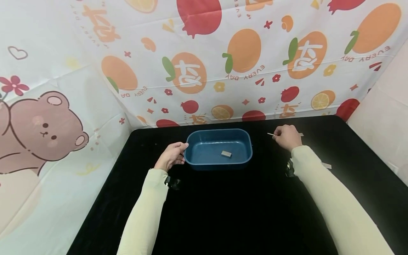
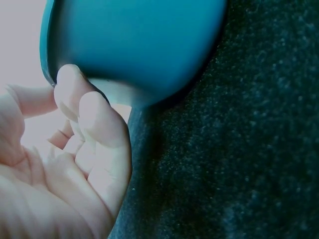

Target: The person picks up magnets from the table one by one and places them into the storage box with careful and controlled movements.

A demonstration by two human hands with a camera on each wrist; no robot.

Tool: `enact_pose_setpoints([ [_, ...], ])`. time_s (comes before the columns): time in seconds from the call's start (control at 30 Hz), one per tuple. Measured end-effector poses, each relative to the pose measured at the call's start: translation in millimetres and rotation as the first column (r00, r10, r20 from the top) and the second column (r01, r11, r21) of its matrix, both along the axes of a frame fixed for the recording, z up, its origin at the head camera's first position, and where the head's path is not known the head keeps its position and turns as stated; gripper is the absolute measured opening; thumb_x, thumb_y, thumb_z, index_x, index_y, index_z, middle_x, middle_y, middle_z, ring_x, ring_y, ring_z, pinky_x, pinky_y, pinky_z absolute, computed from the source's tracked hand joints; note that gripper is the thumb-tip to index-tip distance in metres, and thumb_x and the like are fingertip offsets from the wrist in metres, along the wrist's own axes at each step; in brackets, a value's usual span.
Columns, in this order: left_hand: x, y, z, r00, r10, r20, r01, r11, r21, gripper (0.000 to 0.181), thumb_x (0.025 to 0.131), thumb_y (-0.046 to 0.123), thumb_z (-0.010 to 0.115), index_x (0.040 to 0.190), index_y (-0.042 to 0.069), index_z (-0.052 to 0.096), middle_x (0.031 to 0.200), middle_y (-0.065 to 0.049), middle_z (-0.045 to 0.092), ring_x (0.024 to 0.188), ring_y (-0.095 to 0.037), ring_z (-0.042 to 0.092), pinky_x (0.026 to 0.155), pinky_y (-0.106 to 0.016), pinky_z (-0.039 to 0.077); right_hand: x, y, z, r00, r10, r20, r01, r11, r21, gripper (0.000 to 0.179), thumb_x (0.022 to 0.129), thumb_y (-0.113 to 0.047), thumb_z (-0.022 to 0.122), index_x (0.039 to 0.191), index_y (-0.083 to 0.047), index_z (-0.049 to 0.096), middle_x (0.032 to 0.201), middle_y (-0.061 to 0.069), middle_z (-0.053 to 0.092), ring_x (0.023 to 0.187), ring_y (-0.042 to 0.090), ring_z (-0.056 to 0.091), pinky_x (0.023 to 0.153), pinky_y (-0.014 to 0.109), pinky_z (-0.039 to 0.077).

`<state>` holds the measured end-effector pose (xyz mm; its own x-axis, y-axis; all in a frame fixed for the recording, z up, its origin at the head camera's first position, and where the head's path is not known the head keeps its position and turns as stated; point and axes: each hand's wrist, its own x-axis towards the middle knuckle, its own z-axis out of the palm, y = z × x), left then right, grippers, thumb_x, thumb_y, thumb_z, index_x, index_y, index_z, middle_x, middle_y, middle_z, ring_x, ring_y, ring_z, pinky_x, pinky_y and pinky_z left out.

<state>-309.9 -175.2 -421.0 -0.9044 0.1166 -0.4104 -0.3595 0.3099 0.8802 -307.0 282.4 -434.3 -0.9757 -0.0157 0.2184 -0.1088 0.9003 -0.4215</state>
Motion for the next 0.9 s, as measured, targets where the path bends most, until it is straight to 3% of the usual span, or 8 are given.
enact_pose_setpoints([
  [0.47,-0.1,0.4,0.2,1.000,0.024,0.002,-0.024,1.000,-0.003,0.033,0.103,0.034,0.053,0.114,0.004,0.057,0.076,-0.001,0.057,0.057,-0.012,0.057,0.060,-0.024,0.053,6.6,5,3.5,1.000,0.002,0.024,-0.001,0.999,-0.035,0.012,0.091,-0.017,0.068,0.091,-0.005,0.071,0.093,0.017,0.067,0.086,0.033,0.054,0.078,0.063,0.045],
  [0.73,0.3,-2.5,-0.7,1.000,0.009,-0.004,-0.009,1.000,0.016,0.034,0.103,0.034,0.053,0.117,0.003,0.056,0.078,0.000,0.058,0.059,-0.010,0.060,0.061,-0.024,0.053,11.0,3,6.8,1.000,0.023,-0.009,-0.024,0.999,-0.044,0.012,0.090,-0.017,0.070,0.091,-0.005,0.071,0.097,0.018,0.064,0.093,0.033,0.052,0.079,0.054,0.047],
  [0.9,0.3,-1.9,-1.7,1.000,0.021,-0.001,-0.021,1.000,0.016,0.033,0.102,0.035,0.055,0.114,0.004,0.057,0.078,-0.001,0.057,0.058,-0.011,0.059,0.061,-0.024,0.053,16.8,4,7.7,0.999,0.039,-0.011,-0.039,0.999,-0.037,0.012,0.090,-0.016,0.070,0.091,-0.005,0.071,0.099,0.020,0.065,0.096,0.035,0.051,0.086,0.056,0.045],
])
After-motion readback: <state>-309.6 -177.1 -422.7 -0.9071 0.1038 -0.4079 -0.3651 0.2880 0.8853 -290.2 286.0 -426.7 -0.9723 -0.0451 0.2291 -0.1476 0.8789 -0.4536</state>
